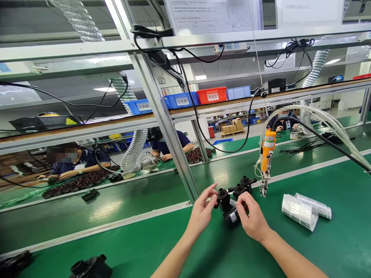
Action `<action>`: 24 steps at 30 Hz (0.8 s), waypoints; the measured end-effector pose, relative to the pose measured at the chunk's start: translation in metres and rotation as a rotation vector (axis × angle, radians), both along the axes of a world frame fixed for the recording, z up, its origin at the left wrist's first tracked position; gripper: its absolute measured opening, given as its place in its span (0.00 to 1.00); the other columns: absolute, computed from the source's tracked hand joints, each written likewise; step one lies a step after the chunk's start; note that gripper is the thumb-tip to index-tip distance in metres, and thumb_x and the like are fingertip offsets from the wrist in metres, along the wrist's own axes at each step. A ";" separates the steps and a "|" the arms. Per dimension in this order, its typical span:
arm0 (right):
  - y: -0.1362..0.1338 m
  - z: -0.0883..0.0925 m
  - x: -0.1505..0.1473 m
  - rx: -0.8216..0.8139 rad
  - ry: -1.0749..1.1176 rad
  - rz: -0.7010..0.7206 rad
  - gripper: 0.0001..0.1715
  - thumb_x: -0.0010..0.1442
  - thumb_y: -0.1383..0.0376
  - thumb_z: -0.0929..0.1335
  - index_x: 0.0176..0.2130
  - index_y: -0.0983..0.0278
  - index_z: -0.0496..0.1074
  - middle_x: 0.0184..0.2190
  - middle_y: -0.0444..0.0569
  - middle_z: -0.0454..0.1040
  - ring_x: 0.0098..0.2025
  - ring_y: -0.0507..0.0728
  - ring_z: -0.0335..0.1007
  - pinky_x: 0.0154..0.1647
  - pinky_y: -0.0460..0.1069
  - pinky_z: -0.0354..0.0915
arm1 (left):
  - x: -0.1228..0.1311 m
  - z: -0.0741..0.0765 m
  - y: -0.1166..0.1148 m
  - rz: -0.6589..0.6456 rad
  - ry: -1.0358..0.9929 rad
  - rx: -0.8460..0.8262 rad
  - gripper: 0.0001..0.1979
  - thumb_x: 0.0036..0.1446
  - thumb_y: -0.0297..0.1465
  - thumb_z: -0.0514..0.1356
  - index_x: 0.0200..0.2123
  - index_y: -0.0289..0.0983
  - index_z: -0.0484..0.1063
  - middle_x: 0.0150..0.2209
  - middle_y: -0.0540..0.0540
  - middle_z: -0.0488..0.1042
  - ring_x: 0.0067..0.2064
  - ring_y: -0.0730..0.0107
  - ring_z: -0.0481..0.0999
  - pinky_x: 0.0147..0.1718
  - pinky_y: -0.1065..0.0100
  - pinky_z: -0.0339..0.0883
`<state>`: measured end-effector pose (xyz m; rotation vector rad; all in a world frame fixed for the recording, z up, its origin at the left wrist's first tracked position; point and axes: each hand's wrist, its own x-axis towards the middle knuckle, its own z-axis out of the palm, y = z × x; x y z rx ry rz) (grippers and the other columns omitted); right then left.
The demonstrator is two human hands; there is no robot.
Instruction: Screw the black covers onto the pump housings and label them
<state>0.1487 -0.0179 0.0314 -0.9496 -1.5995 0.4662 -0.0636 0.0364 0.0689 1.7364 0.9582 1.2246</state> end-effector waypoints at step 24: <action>0.021 -0.034 -0.026 -0.549 0.280 0.375 0.28 0.67 0.38 0.63 0.37 0.58 0.57 0.14 0.30 0.55 0.13 0.46 0.42 0.15 0.42 0.45 | 0.024 -0.072 0.006 -0.155 -0.674 -0.639 0.36 0.47 0.46 0.74 0.58 0.45 0.69 0.45 0.48 0.79 0.41 0.64 0.79 0.39 0.67 0.71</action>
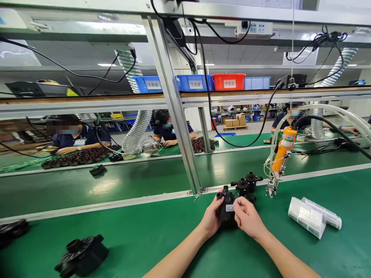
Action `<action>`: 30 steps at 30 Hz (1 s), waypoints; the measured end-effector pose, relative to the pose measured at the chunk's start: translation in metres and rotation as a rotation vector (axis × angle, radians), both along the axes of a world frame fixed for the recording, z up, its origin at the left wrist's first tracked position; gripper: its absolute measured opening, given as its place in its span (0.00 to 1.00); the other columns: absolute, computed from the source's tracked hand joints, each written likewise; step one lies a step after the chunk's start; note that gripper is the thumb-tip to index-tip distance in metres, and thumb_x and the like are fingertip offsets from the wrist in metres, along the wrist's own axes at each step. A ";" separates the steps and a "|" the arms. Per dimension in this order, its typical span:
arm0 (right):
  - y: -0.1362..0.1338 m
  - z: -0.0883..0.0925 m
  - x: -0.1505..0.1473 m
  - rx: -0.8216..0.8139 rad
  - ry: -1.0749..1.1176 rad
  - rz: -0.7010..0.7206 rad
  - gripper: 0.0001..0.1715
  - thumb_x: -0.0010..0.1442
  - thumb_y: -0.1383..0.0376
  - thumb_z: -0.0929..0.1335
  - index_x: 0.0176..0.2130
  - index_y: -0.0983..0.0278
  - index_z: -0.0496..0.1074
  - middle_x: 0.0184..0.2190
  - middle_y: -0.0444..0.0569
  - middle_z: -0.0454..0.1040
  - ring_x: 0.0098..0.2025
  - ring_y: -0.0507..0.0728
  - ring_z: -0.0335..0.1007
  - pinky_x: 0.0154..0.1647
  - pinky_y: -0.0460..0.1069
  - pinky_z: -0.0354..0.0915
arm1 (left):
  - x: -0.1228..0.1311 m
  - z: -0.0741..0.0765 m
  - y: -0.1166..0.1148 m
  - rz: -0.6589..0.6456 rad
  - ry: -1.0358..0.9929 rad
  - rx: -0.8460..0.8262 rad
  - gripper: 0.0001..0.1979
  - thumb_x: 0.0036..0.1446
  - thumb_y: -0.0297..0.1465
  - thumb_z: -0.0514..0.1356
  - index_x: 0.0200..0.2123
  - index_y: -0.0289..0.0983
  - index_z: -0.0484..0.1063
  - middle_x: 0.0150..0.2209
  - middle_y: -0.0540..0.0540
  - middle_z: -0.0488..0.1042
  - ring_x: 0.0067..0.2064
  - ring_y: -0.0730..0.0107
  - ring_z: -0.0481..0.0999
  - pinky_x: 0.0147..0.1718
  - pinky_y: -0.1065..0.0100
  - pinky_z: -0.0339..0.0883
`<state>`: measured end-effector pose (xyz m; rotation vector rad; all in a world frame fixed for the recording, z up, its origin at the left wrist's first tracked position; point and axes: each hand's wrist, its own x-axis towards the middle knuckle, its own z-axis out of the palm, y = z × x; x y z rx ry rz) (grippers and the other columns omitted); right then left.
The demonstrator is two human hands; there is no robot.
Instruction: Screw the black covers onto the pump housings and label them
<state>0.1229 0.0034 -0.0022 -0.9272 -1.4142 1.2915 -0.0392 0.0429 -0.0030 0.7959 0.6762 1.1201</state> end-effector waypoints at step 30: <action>-0.016 0.006 -0.012 0.047 0.086 -0.099 0.26 0.66 0.42 0.67 0.34 0.61 0.63 0.19 0.35 0.54 0.21 0.47 0.44 0.22 0.45 0.43 | 0.009 0.006 -0.010 0.008 -0.093 0.011 0.31 0.50 0.39 0.73 0.57 0.42 0.71 0.41 0.49 0.79 0.38 0.65 0.77 0.38 0.68 0.67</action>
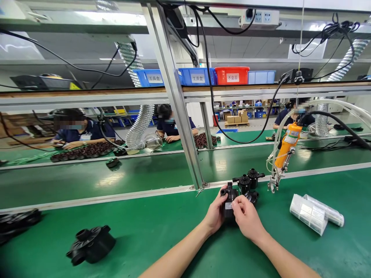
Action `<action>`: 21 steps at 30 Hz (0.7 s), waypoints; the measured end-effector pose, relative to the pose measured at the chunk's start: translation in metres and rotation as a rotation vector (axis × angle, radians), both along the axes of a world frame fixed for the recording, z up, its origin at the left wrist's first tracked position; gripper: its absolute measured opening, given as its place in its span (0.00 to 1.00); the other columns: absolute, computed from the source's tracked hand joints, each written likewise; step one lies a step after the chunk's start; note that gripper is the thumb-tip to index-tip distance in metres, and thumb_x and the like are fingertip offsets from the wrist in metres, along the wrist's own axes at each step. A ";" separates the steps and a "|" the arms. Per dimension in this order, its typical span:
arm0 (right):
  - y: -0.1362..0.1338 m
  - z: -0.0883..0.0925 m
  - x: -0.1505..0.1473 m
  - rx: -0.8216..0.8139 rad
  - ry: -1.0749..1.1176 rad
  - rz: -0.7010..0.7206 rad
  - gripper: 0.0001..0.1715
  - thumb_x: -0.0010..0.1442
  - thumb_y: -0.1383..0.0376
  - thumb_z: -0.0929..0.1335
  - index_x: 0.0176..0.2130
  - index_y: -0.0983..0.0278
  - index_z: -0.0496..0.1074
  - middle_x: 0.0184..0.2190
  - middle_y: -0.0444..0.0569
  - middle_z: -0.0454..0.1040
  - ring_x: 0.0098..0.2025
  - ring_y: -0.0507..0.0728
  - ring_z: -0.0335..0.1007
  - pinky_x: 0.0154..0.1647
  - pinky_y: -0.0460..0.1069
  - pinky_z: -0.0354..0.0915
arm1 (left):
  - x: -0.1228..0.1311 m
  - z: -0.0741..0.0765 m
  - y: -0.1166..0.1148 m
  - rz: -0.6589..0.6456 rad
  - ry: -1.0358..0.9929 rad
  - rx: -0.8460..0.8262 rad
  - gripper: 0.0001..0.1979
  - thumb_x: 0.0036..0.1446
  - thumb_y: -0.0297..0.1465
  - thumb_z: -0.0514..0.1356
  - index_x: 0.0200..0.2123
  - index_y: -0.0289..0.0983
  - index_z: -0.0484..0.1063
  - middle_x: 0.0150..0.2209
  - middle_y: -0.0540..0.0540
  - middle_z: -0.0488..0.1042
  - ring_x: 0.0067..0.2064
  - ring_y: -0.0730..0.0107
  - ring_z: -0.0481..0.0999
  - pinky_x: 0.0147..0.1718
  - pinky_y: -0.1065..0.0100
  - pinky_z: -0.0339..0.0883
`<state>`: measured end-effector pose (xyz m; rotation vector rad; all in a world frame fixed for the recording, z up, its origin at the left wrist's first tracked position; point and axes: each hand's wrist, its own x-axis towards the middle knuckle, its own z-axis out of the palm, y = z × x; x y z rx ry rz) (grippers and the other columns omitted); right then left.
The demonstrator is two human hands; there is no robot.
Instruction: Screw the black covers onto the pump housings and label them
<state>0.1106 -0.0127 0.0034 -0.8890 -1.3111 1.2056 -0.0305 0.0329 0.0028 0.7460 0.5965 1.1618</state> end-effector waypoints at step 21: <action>0.000 0.001 0.009 0.010 -0.155 -0.020 0.28 0.64 0.39 0.66 0.34 0.60 0.61 0.20 0.35 0.56 0.20 0.47 0.47 0.21 0.44 0.46 | 0.006 0.004 -0.005 -0.014 0.016 0.013 0.32 0.49 0.39 0.73 0.56 0.43 0.71 0.39 0.50 0.77 0.38 0.65 0.76 0.38 0.68 0.67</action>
